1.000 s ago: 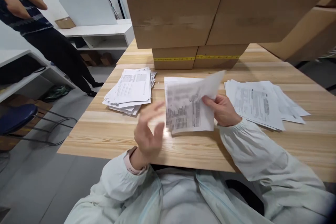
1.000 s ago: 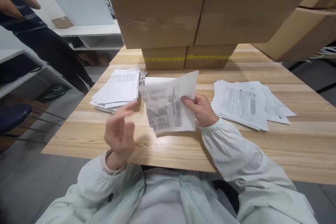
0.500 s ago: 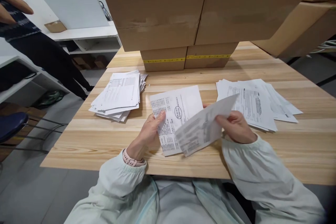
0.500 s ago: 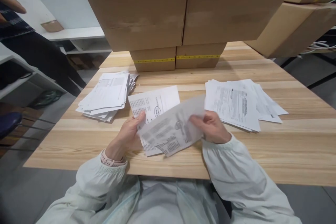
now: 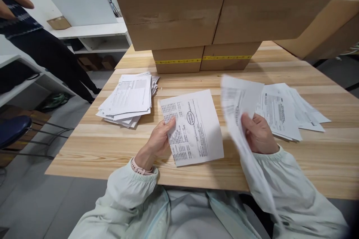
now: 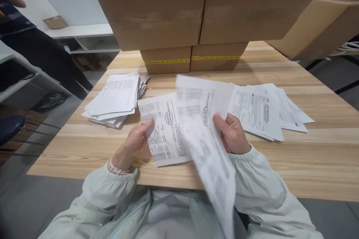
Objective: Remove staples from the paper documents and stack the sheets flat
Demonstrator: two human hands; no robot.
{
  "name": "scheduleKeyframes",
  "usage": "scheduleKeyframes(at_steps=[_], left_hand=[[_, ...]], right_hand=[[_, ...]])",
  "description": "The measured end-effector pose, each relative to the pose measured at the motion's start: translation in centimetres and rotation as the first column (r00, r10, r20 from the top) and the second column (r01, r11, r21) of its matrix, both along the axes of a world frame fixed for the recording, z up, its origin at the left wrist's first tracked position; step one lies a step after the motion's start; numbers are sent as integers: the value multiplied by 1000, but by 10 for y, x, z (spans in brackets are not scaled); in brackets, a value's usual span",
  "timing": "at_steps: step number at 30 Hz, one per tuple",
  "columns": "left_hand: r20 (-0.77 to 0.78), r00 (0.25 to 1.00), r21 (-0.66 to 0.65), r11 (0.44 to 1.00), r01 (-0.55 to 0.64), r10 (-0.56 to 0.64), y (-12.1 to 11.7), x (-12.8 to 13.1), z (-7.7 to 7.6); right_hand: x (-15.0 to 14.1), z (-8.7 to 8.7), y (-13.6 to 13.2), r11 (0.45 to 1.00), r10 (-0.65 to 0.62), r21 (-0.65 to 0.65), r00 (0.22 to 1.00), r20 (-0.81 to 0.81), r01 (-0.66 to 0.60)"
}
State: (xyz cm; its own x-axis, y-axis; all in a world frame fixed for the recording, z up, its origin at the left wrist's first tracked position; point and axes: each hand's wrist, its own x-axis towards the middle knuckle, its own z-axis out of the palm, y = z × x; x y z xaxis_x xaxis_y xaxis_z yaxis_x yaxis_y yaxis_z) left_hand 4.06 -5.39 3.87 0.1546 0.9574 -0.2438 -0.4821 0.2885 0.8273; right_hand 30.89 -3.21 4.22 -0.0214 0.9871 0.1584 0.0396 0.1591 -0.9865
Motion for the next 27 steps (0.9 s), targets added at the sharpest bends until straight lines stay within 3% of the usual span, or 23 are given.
scheduleKeyframes(at_steps=[3,7,13,18,23,25,27], left_hand=[[23,1000,-11,1000,6,-6,0,0,-2],[64,997,-12,999,36,-35,0,1,-1],[131,989,-53,996,69,-61,-4,7,0],[116,989,-44,995,94,-88,-8,14,-1],[23,991,-24,991,135,-135,-11,15,2],[-44,991,14,992,124,-123,-12,13,2],[-132,986,95,989,114,-101,-12,10,2]], right_hand=[[-11,-1,-3,995,-8,-101,995,-96,-1],[-20,0,-5,990,-15,-139,999,-43,8],[-34,-3,-8,993,-113,-16,978,176,117],[-45,-11,-16,992,-126,45,955,270,118],[-52,-19,-21,988,-154,59,953,261,144],[-50,-21,-16,971,-221,140,954,201,195],[-46,-21,-10,975,-169,159,981,94,153]])
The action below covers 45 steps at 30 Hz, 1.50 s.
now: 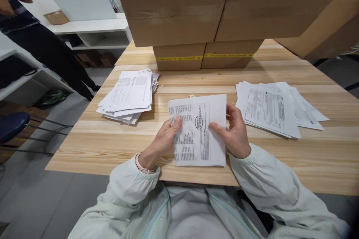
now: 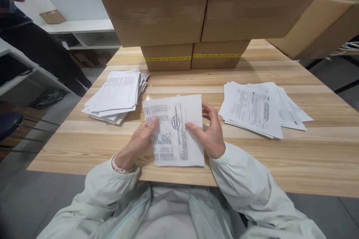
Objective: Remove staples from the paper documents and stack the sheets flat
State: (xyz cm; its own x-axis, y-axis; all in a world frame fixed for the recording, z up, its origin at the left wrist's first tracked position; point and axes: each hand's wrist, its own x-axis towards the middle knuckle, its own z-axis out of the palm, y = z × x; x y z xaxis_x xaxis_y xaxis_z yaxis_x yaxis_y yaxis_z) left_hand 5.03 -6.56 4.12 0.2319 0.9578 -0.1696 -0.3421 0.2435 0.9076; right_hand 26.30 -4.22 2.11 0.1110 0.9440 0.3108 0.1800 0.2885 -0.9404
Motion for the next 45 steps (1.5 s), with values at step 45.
scheduleKeyframes(at_steps=[45], left_hand=[[-164,986,-172,985,-15,-13,-24,50,-25]], right_hand=[[60,-30,-12,854,210,-453,966,-151,-257]])
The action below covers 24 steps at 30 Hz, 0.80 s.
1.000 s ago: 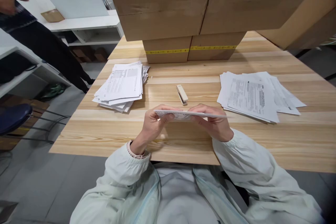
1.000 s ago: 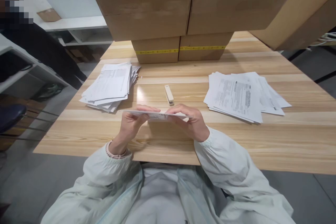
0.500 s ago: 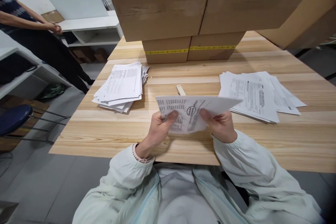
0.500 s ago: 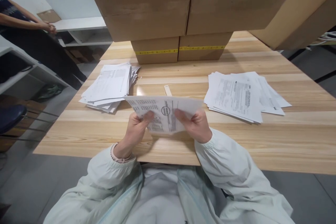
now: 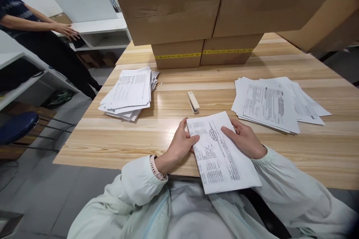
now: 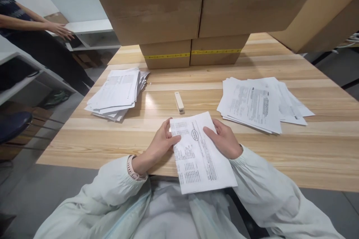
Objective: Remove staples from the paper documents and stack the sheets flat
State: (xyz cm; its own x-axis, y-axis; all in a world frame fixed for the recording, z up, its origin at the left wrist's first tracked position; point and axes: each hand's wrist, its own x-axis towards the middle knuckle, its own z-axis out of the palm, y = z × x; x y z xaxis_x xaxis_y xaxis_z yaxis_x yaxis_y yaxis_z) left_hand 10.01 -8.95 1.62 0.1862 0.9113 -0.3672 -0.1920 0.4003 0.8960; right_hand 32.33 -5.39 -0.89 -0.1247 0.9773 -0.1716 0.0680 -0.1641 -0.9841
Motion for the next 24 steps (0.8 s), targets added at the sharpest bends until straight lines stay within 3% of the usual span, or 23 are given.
scheduleKeyframes(at_steps=[4,9,14,20,22,24], left_hand=[[-40,999,3,1000,0,0,10,16,-6],[-94,994,17,998,-60,61,17,21,-11],[-133,980,-25,988,-154,149,21,16,-7],[-98,991,-98,991,-96,86,31,15,2],[-84,994,-126,989,-74,63,35,15,5],[-74,996,-153,986,-68,57,38,15,8]], right_hand=[[14,-7,5,992,-86,89,996,-15,87],[17,-7,21,994,-36,100,999,18,34],[10,-1,38,994,-5,106,996,94,-5],[9,-1,46,989,6,144,991,135,-26],[15,2,48,985,5,165,973,232,-45],[26,10,51,977,-8,192,894,447,-88]])
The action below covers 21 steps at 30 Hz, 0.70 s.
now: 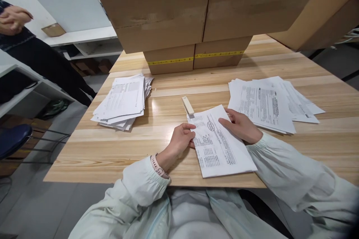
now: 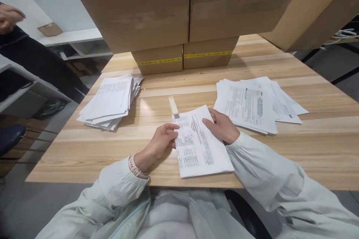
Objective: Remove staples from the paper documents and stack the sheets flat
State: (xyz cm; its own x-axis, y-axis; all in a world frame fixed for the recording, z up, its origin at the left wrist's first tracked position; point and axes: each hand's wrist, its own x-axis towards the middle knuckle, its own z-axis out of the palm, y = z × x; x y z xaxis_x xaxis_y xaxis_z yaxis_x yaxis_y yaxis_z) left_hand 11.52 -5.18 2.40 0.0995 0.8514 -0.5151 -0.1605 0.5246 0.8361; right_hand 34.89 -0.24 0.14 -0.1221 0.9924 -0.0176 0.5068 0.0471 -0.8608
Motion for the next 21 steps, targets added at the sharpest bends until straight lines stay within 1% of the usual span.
scheduleKeyframes(at_steps=[1,2,3,4,5,6,7,9,10,11,12,13,15,17,19,21], left_hand=[[6,1000,-10,1000,-2,2,1,0,1],[12,1000,-18,1000,-4,4,2,-1,2],[18,1000,-24,1000,-5,5,2,-1,3],[23,1000,-30,1000,-5,5,3,-2,3],[26,1000,-34,999,-3,4,3,-2,3],[28,1000,-35,999,-1,2,3,-2,3],[29,1000,-34,999,1,0,2,-3,3],[36,999,-29,1000,3,-2,2,-4,1],[42,999,-28,1000,5,-3,2,-4,0],[48,999,-27,1000,5,-3,2,-4,-1],[53,999,-26,1000,4,-3,2,-5,-2],[57,998,-26,1000,5,-3,2,-5,-3],[64,998,-28,1000,8,-6,3,-6,-4],[65,998,-36,999,8,-5,3,-7,-4],[60,998,-45,999,3,0,4,-9,-3],[54,998,-48,999,-4,6,5,-10,-1]], right_hand=[[6,7,3,999,-12,36,989,151,7],[11,15,7,996,-32,85,955,294,7],[15,25,12,990,-48,143,913,406,-11],[17,35,19,977,-48,205,879,474,-57],[16,45,26,955,-13,261,863,506,-139],[12,54,35,920,61,305,858,510,-247],[5,61,44,868,165,336,851,499,-365],[-19,67,64,742,375,366,800,468,-561],[-34,66,73,692,451,364,767,457,-624],[-50,62,82,658,501,355,738,452,-664],[-66,55,90,641,530,341,718,452,-688],[-81,48,96,636,544,326,706,454,-699],[-105,31,104,647,546,306,705,453,-698],[-120,16,107,667,538,302,721,437,-681],[-128,6,106,682,528,311,740,416,-662],[-131,1,104,698,505,328,762,405,-637]])
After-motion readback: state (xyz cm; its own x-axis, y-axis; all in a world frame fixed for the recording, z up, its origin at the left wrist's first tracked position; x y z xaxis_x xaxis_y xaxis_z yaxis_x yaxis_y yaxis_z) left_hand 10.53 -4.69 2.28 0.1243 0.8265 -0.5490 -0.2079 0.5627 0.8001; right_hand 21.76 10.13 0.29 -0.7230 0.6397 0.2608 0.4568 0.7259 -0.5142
